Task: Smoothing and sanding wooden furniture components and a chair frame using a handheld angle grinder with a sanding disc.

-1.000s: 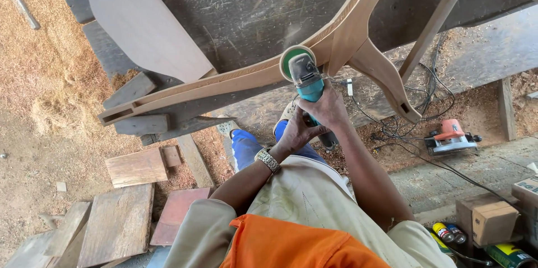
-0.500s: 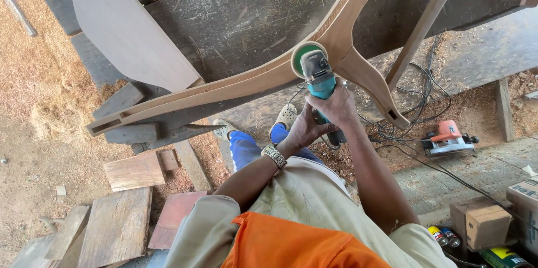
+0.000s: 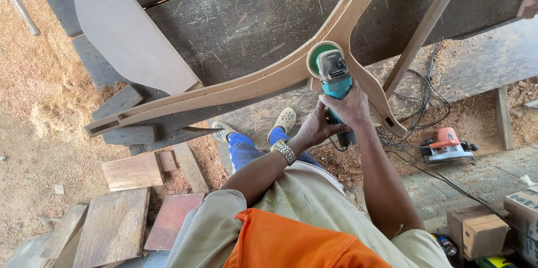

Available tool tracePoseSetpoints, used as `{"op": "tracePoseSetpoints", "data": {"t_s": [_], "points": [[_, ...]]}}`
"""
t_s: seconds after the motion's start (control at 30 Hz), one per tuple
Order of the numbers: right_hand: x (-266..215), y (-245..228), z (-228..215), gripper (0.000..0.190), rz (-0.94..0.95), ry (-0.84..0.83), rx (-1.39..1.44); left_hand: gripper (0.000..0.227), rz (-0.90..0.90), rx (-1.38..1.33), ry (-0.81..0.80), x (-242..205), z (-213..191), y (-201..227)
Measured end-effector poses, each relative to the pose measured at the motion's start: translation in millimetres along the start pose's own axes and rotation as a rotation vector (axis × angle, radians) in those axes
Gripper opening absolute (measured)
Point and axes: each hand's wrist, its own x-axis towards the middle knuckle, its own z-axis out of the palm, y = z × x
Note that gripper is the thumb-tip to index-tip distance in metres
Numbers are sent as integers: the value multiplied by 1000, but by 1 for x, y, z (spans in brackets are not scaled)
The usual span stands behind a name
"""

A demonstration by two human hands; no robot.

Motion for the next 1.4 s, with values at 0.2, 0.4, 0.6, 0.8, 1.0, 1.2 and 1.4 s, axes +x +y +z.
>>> {"op": "tracePoseSetpoints", "data": {"t_s": [0.2, 0.4, 0.6, 0.8, 1.0, 1.2, 1.4], "points": [[7, 15, -11, 80, 55, 30, 10, 106, 12, 21, -38, 15, 13, -6], [4, 30, -26, 74, 92, 100, 84, 112, 14, 51, -110, 32, 23, 0], [5, 34, -26, 67, 99, 122, 127, 112, 15, 97, -152, 33, 24, -2], [0, 12, -17, 76, 80, 57, 107, 113, -9, 99, -89, 18, 13, -5], [0, 3, 4, 81, 26, 7, 6, 110, 34, -5, 2, -2, -1, -7], [-15, -18, 17, 80, -46, -28, 7, 105, 29, -31, 46, -25, -13, -10], [-27, -25, 43, 74, -86, -32, -3, 104, 42, -94, 94, -52, -27, -18]]}}
